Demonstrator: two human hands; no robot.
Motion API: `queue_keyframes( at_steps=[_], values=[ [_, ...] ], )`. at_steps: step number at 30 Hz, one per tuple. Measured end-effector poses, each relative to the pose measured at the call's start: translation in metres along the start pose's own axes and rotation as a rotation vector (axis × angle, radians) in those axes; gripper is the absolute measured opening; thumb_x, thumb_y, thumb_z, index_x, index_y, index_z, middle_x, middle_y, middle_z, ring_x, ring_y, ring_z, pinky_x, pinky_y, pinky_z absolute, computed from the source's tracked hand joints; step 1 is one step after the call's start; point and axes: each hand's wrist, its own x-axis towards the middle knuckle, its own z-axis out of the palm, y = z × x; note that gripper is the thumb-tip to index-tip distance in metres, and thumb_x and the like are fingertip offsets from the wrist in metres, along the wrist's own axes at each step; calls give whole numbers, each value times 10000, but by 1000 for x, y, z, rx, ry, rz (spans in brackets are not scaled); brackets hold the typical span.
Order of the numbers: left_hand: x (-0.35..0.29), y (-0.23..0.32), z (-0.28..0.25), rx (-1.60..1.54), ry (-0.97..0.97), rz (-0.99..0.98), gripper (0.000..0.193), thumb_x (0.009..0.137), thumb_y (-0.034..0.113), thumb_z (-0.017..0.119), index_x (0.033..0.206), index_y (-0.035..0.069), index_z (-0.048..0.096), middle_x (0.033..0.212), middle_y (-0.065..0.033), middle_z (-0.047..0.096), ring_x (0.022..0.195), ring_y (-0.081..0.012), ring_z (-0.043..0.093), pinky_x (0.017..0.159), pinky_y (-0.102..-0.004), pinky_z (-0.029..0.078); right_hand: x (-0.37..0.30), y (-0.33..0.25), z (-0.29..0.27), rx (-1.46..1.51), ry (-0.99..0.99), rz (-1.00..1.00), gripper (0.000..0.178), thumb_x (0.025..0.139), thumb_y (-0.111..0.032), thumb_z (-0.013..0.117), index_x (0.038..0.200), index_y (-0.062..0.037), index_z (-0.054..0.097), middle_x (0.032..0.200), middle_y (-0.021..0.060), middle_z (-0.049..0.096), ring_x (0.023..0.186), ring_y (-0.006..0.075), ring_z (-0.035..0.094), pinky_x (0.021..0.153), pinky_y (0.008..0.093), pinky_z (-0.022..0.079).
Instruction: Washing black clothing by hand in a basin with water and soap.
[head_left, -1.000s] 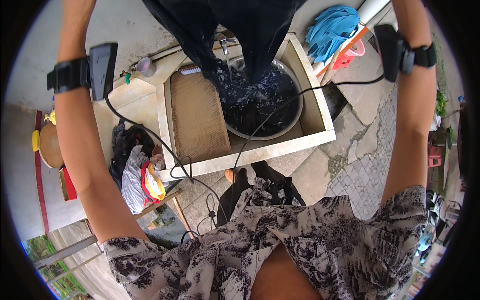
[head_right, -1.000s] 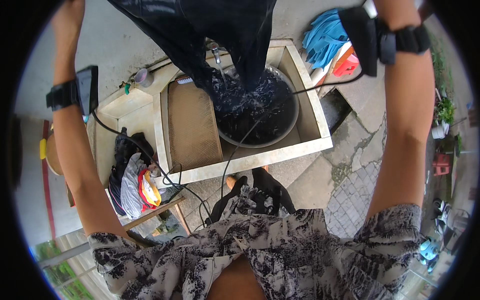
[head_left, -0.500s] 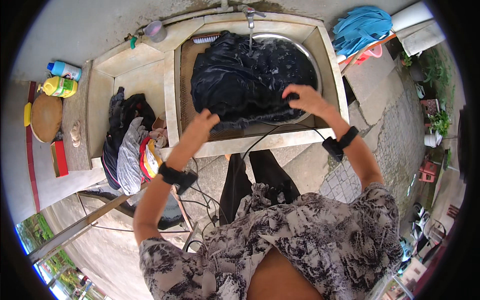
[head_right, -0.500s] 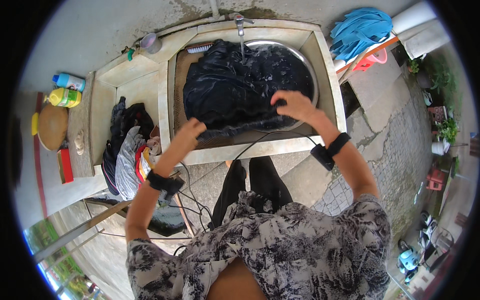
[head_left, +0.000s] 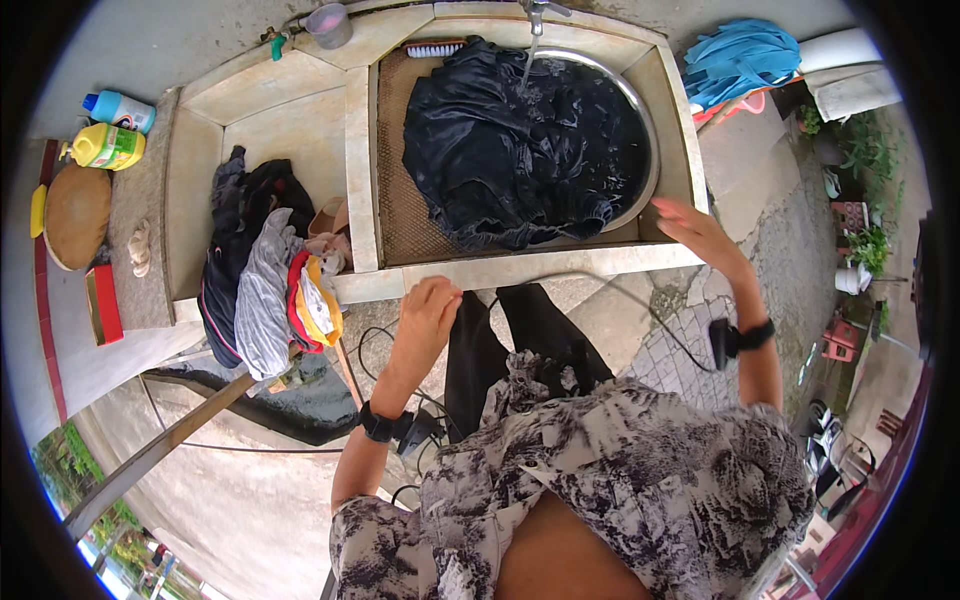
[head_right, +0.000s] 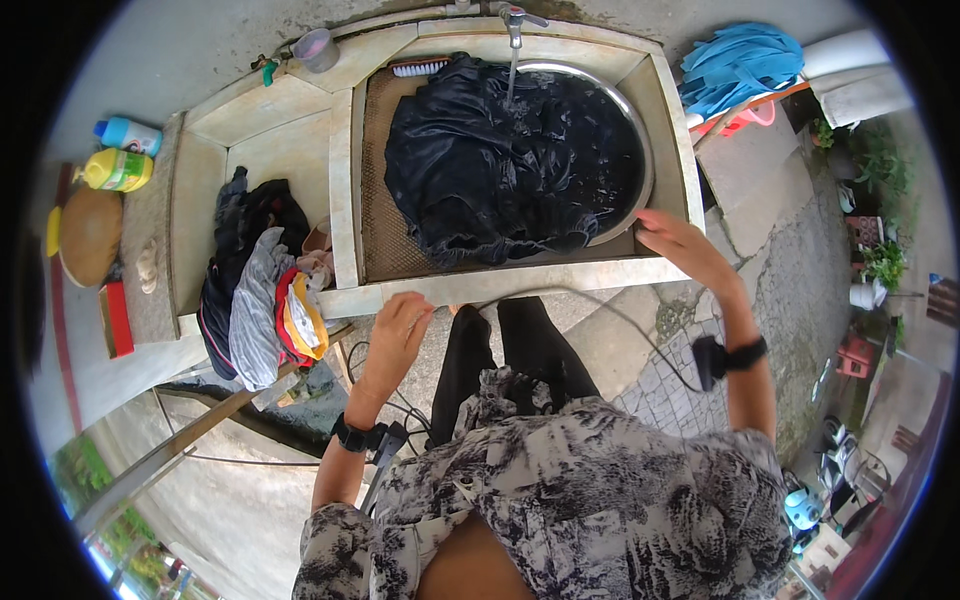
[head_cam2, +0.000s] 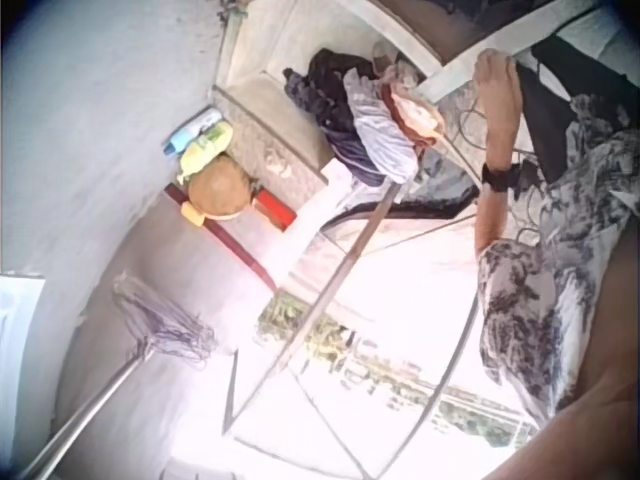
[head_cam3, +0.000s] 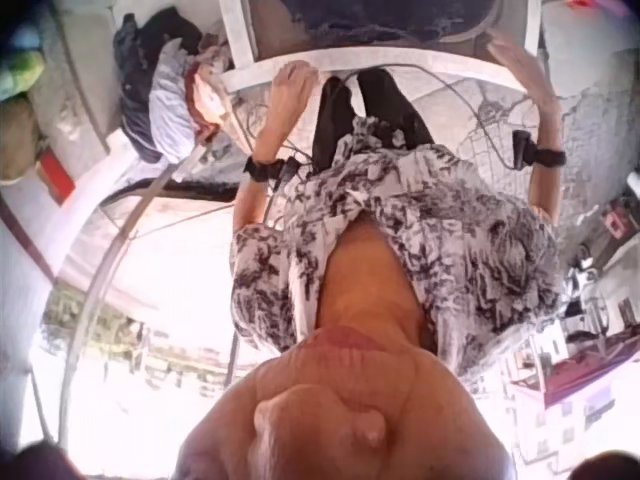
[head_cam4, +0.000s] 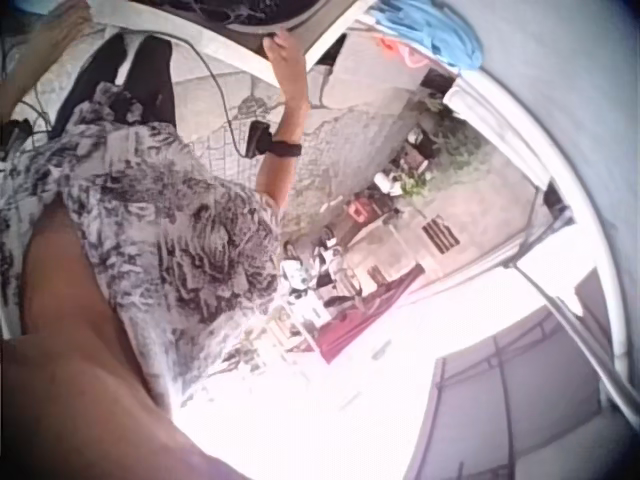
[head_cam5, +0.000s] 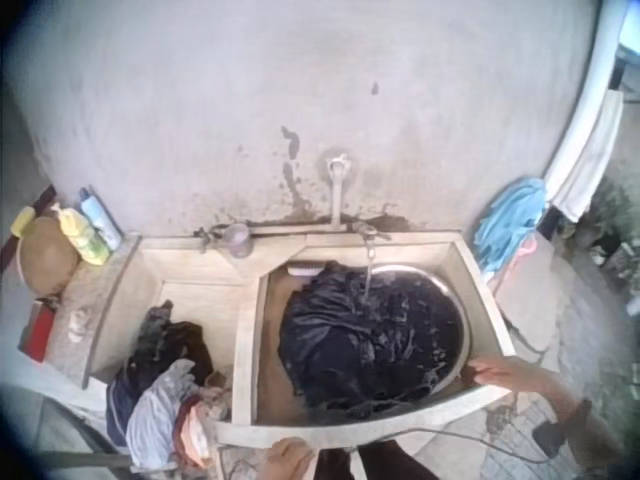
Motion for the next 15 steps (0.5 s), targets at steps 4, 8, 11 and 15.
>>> queue_keyframes(
  at_steps=[4, 8, 11, 15],
  values=[
    [42, 0, -9, 33, 182, 118, 216, 858, 131, 633, 1059, 53, 610, 1083, -135, 560, 1001, -330, 541, 847, -419, 428, -62, 23, -40, -143, -73, 428, 417, 905, -265, 615, 1260, -51, 569, 1267, 89, 584, 1101, 220, 573, 910, 328, 463],
    [79, 14, -1, 376, 214, 167, 394, 843, 307, 662, 1184, 113, 631, 1172, -129, 537, 1117, -289, 494, 959, -468, 348, -65, 75, -14, -1140, 288, 196, 376, 774, -156, 703, 1139, -96, 632, 1136, 121, 616, 1128, 292, 548, 923, 395, 469],
    [92, -10, 23, 421, -84, 233, 362, 842, 318, 659, 1141, 115, 647, 1155, -93, 548, 1045, -266, 514, 982, -451, 324, 5, 27, 39, -323, 314, -76, 383, 812, -142, 679, 1189, -124, 621, 1204, 141, 594, 1166, 323, 518, 983, 388, 434],
    [103, -12, 8, 330, -83, 123, 208, 865, 300, 637, 839, 103, 698, 819, -30, 633, 820, -218, 566, 857, -416, 333, 106, 0, 110, -315, 350, -340, 419, 865, -251, 624, 1280, -212, 576, 1401, 115, 460, 1266, 337, 441, 1012, 481, 397]
  ],
)
